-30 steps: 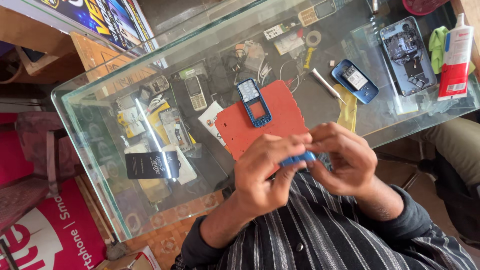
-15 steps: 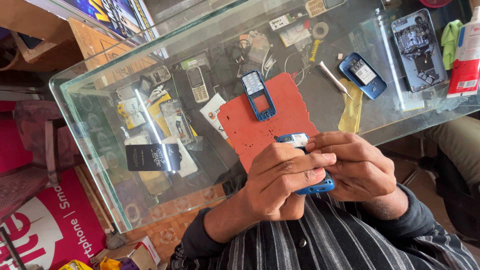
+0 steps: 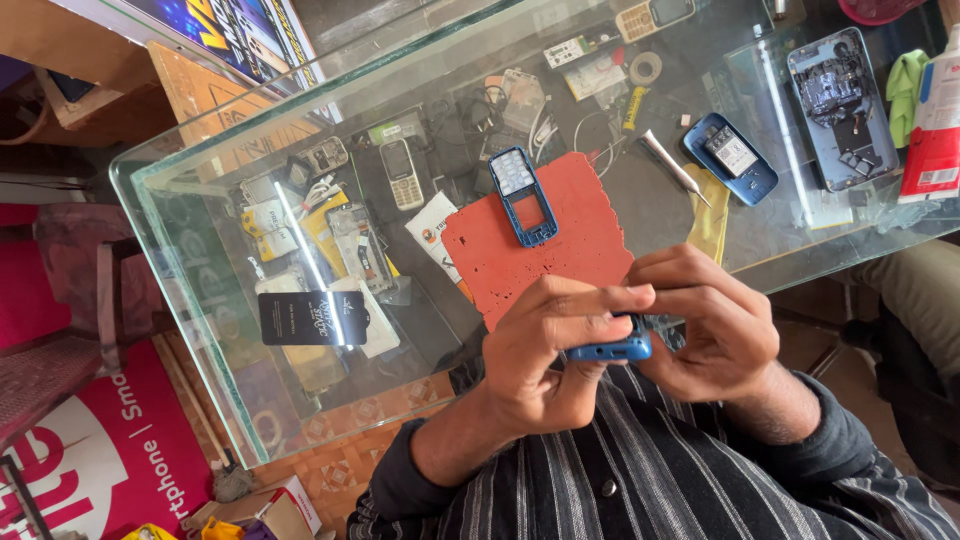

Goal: The person tests a disassembled feature phone board with multimeter probes at a workbench, then handles a blue feature phone, pressing its keypad and opening it. They remove and reseat the phone's internal components and cover, then use a screwdriver to work on the phone body on the mat.

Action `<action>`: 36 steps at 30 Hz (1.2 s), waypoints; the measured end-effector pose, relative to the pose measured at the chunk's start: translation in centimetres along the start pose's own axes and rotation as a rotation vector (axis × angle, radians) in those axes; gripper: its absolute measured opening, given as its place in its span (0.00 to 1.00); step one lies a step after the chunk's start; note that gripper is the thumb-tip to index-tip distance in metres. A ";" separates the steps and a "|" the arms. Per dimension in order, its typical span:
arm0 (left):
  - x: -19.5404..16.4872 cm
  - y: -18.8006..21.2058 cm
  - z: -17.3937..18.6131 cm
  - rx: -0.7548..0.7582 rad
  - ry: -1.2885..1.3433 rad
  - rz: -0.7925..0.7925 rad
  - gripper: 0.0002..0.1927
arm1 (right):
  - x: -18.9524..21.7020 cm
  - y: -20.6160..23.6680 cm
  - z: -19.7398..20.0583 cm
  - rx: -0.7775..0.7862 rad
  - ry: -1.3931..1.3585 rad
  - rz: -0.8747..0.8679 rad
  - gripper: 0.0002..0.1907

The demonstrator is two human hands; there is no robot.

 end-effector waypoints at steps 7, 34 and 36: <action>4.6 1.6 -1.2 -0.034 0.505 0.450 0.16 | -2.3 0.8 0.3 -0.014 -0.276 -0.454 0.09; 8.0 3.9 -0.3 -0.075 0.328 0.653 0.14 | -3.7 2.2 1.8 -0.212 -0.421 -0.622 0.22; 8.6 4.5 -0.3 -0.168 0.317 0.669 0.14 | -3.3 1.5 1.8 -0.243 -0.337 -0.511 0.23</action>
Point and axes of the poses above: each hand's wrist, its own y-axis away from the middle knuckle, its own z-axis out of the back of the hand, x = y × z, the point moved 6 cm from there along -y, towards the middle knuckle, and after that the axes turned 8 degrees about -y, right-handed, at the moved point
